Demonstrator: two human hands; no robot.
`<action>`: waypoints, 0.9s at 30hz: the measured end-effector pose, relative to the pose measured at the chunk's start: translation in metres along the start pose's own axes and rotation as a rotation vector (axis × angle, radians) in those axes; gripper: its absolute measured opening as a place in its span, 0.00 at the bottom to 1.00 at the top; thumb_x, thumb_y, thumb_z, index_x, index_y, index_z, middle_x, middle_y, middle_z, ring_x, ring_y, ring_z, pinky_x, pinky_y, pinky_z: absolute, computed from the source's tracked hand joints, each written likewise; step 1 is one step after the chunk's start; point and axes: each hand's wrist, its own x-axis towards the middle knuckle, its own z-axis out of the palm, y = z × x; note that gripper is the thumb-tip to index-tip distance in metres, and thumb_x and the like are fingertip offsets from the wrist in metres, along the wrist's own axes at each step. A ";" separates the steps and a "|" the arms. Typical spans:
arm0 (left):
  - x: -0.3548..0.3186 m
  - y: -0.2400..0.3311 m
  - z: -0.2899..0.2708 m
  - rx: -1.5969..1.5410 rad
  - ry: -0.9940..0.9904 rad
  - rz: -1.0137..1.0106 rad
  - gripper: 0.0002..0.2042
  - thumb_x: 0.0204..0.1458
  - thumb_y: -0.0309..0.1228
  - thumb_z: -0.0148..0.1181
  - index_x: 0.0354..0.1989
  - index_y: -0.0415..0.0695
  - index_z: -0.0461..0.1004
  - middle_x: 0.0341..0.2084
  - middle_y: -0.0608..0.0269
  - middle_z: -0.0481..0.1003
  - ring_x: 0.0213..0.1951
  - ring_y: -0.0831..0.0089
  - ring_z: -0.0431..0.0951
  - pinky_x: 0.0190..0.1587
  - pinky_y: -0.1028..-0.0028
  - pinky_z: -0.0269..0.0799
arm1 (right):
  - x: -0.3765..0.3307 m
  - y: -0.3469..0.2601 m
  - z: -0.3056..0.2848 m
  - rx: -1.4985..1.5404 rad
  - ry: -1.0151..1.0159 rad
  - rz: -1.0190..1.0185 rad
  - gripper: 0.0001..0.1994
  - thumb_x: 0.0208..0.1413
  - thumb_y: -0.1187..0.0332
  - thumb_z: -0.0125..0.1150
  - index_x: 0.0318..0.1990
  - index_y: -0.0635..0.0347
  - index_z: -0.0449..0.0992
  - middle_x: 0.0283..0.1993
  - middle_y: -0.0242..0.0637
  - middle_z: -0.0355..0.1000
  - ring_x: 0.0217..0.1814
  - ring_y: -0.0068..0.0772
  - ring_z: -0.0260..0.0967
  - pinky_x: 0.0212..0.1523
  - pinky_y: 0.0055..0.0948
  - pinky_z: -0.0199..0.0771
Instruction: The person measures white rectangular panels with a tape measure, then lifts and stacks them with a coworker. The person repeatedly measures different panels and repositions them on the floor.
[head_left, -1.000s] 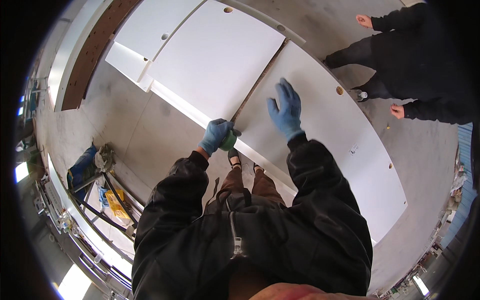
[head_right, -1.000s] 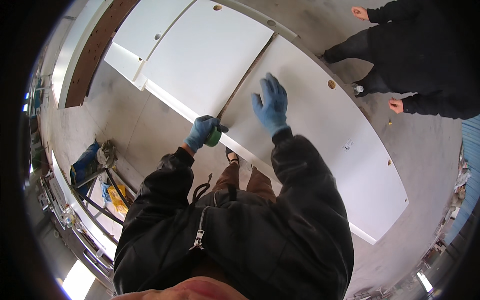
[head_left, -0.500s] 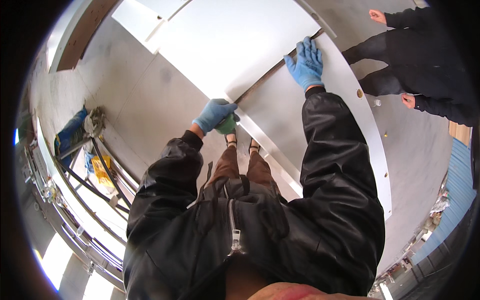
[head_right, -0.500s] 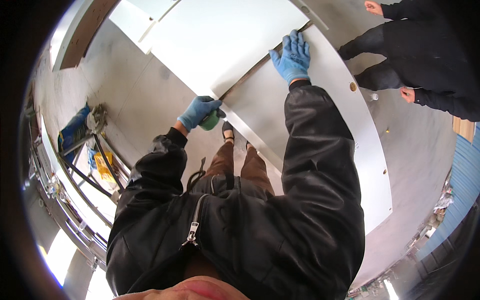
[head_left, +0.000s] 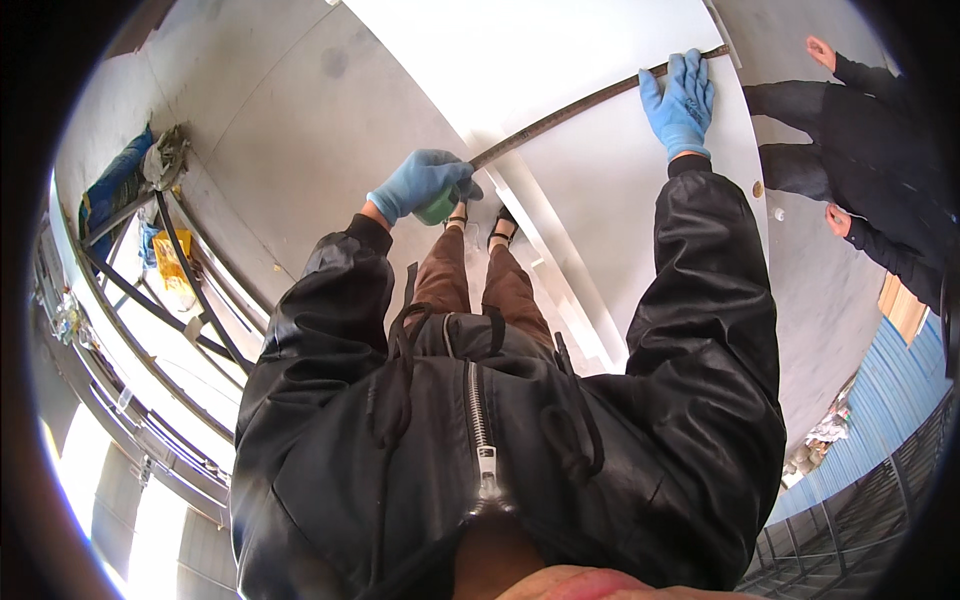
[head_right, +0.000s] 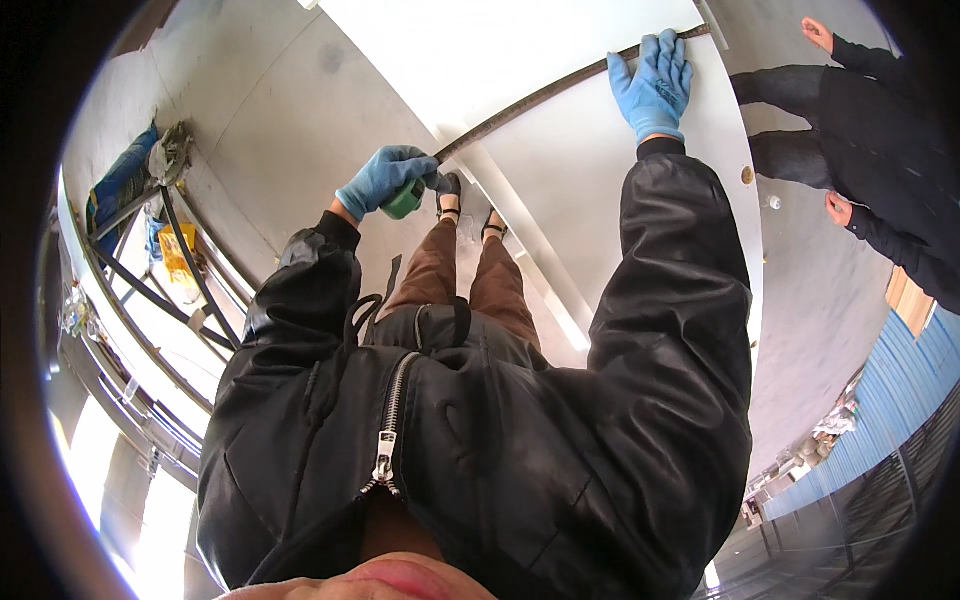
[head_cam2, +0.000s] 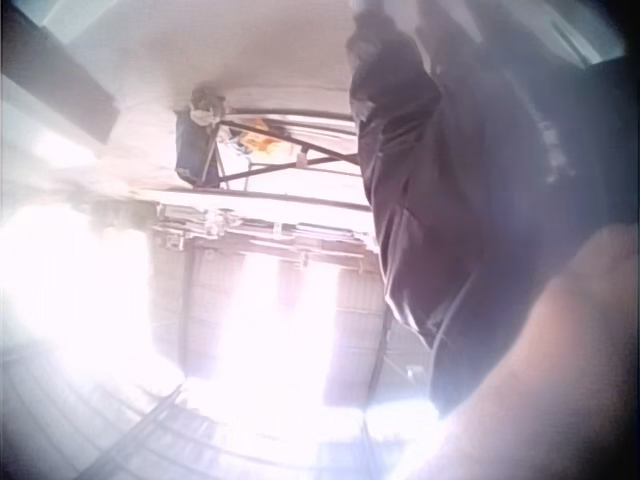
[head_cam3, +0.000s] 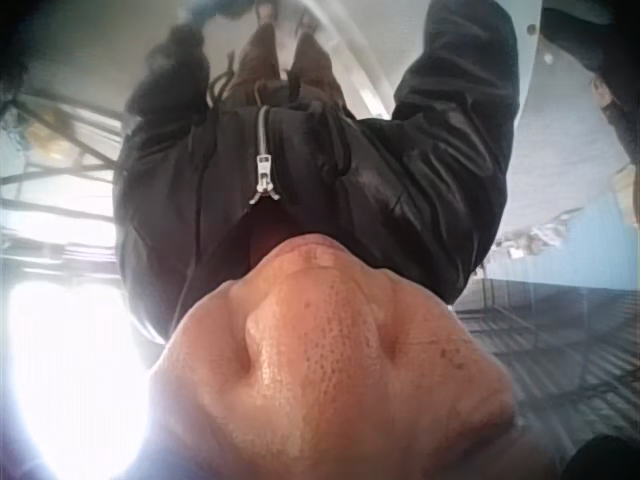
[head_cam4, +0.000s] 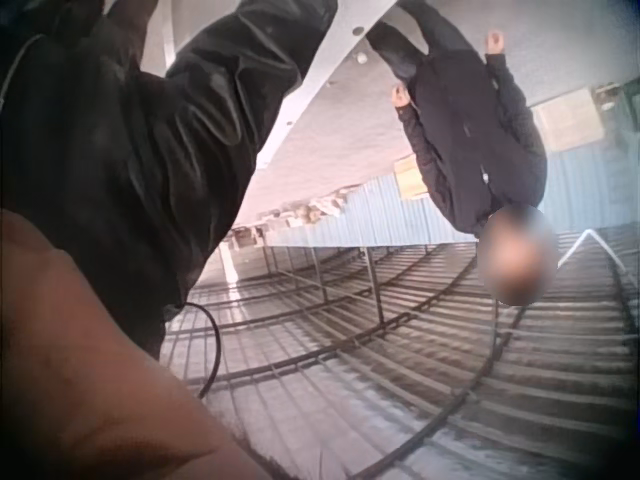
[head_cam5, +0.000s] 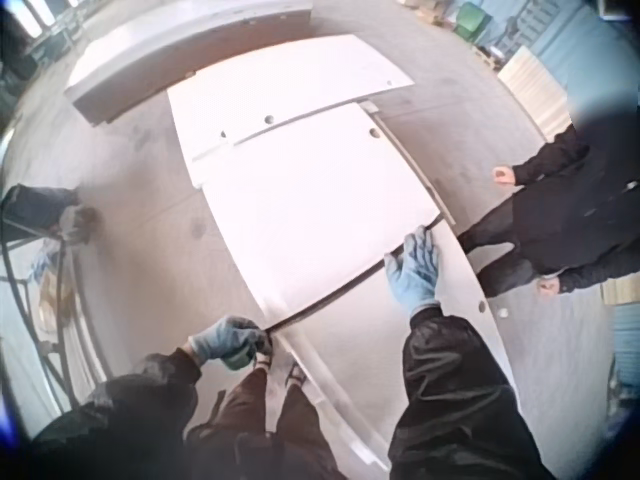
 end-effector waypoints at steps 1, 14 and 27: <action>-0.001 0.000 -0.001 0.001 -0.011 -0.015 0.15 0.61 0.34 0.56 0.40 0.31 0.78 0.35 0.55 0.83 0.35 0.71 0.82 0.42 0.74 0.77 | 0.000 0.000 0.000 -0.027 -0.031 0.011 0.37 0.60 0.36 0.47 0.67 0.55 0.61 0.77 0.49 0.48 0.80 0.50 0.40 0.74 0.51 0.42; 0.013 -0.007 -0.019 -0.101 -0.230 -0.018 0.16 0.59 0.38 0.58 0.38 0.34 0.77 0.34 0.54 0.83 0.33 0.69 0.83 0.36 0.73 0.80 | 0.000 0.004 0.000 0.020 -0.015 -0.026 0.38 0.59 0.35 0.48 0.66 0.56 0.63 0.76 0.50 0.50 0.80 0.52 0.41 0.74 0.52 0.44; 0.054 -0.052 -0.050 0.007 -0.578 0.416 0.14 0.60 0.32 0.58 0.50 0.38 0.78 0.40 0.55 0.80 0.43 0.62 0.81 0.51 0.68 0.76 | 0.016 0.000 -0.011 -0.112 -0.209 0.016 0.38 0.59 0.37 0.49 0.64 0.62 0.67 0.73 0.50 0.54 0.78 0.51 0.45 0.71 0.49 0.54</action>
